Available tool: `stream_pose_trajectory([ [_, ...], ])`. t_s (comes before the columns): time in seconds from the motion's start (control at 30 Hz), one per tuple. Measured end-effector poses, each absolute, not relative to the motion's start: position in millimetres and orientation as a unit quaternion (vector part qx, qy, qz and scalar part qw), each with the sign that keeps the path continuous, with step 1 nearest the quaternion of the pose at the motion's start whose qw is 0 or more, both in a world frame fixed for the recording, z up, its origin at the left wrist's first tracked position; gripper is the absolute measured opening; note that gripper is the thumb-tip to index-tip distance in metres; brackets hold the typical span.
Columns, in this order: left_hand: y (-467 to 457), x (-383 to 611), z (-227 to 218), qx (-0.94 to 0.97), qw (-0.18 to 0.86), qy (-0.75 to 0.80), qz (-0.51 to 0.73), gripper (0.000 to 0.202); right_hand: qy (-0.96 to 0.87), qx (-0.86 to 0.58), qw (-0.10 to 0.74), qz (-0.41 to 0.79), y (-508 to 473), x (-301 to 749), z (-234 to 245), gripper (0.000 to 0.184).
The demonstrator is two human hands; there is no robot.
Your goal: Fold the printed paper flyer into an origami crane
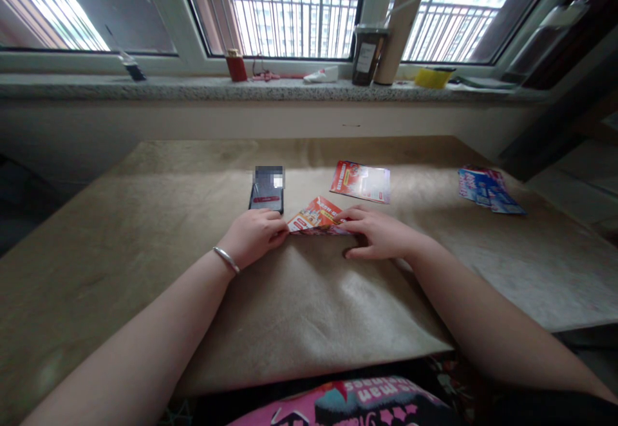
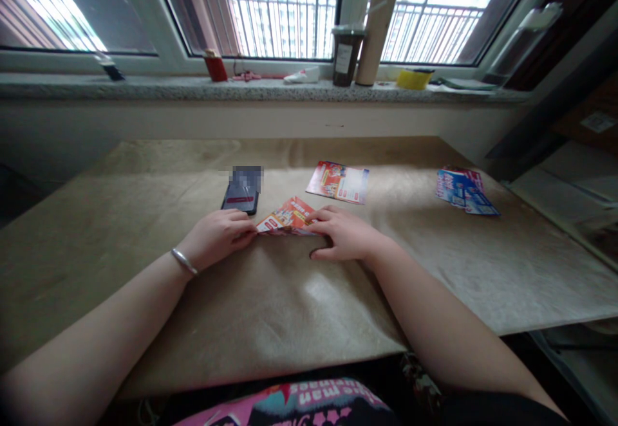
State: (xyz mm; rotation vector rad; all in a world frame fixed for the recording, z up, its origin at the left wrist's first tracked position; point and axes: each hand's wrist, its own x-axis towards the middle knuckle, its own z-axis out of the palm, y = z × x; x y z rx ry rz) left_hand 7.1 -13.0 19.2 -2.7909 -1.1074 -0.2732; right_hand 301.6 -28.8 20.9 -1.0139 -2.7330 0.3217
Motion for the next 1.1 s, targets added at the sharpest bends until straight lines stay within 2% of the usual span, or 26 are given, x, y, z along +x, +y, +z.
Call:
stream_pose_trajectory([
  [0.1, -12.0, 6.9, 19.2, -0.920, 0.041, -0.380, -0.088, 0.021, -0.913, -0.364, 0.133, 0.123, -26.0, 299.4, 14.8, 0.031],
  [0.17, -12.5, 7.8, 19.8, -0.919, 0.024, -0.381, -0.094, 0.023, -0.903, -0.377, 0.160, 0.129, -24.4, 296.9, 11.3, 0.025],
  [0.33, -17.6, 11.5, 21.6, -0.908, -0.032, -0.394, -0.136, 0.027, -0.875, -0.420, 0.194, 0.144, -21.7, 289.2, 7.5, 0.023],
  [0.47, -18.8, 13.6, 17.2, -0.875, -0.064, -0.446, -0.175, 0.019, -0.807, -0.516, 0.221, 0.183, -18.8, 283.5, 2.2, 0.018],
  [0.63, -16.4, 16.7, 8.9, -0.862, -0.071, -0.449, -0.222, 0.021, -0.763, -0.557, 0.274, 0.178, -16.2, 277.8, -7.1, 0.055],
  [0.7, -16.5, 18.5, 8.1, -0.868, -0.040, -0.444, -0.218, 0.022, -0.776, -0.545, 0.280, 0.151, -15.6, 276.4, -8.9, 0.059],
  [0.87, -20.2, 22.7, 9.9, -0.908, 0.048, -0.367, -0.198, 0.030, -0.823, -0.479, 0.288, 0.101, -14.3, 273.5, -10.4, 0.042],
  [1.1, -22.6, 26.5, 5.9, -0.951, 0.044, -0.271, -0.146, 0.028, -0.884, -0.365, 0.274, 0.098, -17.4, 261.5, -8.5, 0.016],
])
